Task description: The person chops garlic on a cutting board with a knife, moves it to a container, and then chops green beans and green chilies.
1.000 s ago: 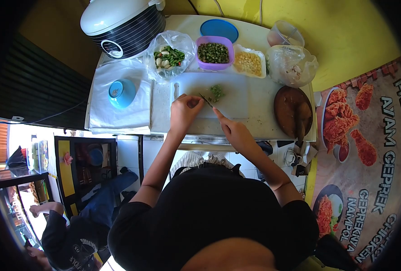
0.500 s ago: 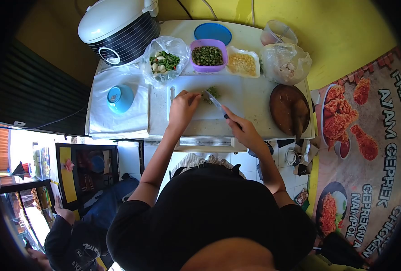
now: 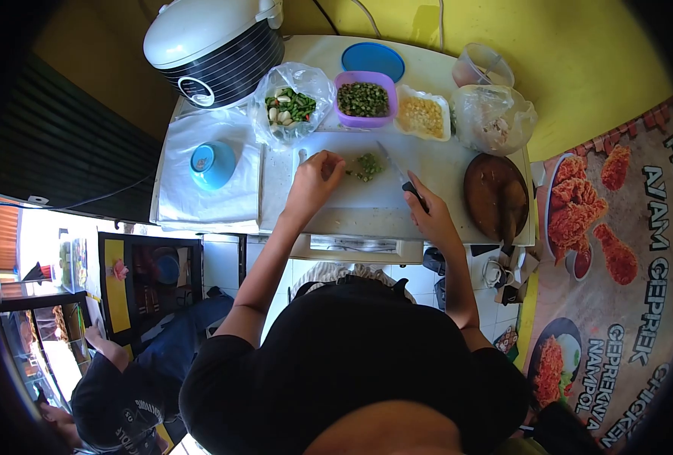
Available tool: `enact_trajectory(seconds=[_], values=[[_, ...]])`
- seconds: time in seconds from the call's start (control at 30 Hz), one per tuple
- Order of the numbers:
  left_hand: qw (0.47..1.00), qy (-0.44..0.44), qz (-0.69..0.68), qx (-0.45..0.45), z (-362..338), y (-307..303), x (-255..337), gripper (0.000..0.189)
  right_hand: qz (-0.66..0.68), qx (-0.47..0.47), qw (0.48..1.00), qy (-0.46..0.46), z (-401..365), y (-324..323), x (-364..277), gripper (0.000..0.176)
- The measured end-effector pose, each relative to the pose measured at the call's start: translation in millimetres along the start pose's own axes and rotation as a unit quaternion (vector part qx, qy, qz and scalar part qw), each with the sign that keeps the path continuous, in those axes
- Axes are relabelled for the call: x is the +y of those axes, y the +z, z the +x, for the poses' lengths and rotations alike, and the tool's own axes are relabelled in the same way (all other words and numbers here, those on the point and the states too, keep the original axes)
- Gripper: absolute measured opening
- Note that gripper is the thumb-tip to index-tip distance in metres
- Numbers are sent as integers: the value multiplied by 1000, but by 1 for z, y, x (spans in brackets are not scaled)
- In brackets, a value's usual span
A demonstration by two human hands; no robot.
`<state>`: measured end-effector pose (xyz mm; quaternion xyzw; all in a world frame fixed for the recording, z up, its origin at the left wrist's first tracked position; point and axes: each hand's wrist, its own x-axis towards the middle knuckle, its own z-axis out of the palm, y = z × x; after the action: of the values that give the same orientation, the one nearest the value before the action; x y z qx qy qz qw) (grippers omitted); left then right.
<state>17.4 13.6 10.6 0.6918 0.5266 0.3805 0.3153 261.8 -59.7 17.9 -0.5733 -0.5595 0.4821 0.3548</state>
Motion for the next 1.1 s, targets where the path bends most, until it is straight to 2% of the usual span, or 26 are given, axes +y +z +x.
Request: enact_trajectory(seconds=[0.1, 0.27, 0.33, 0.4, 0.47, 0.5, 0.6, 0.9, 1.0, 1.1], values=[[999, -35, -28, 13, 7, -9, 5, 19, -6, 1, 1000, 2, 2, -2, 1, 43], [993, 45, 40, 106, 34, -53, 0, 13, -55, -20, 998, 22, 6, -5, -1, 36], [986, 59, 82, 135, 49, -68, -8, 12, -32, 3, 999, 25, 9, -4, 1, 34], [984, 38, 99, 141, 62, -80, -13, 9, -14, 7, 1000, 25, 10, -3, -9, 33], [964, 86, 214, 132, 75, -90, -25, 13, 4, 10, 1000, 28, 13, -2, -13, 33], [956, 83, 254, 120, 79, -92, -27, 14, 7, 13, 1000, 23, 14, -1, -14, 32], [937, 121, 302, 130, 93, -94, -38, 14, 9, 11, 1000, 9, 20, -1, -8, 31], [911, 49, 406, 55, 120, -74, -43, 23, -6, 0, 1000, 3, 24, 3, -9, 30], [893, 41, 446, 46, 123, -71, -40, 16, -14, -20, 1000, -5, 20, 8, -11, 33], [910, 72, 402, 67, 123, -71, -40, 15, -44, -59, 997, -1, 14, 15, -16, 35]])
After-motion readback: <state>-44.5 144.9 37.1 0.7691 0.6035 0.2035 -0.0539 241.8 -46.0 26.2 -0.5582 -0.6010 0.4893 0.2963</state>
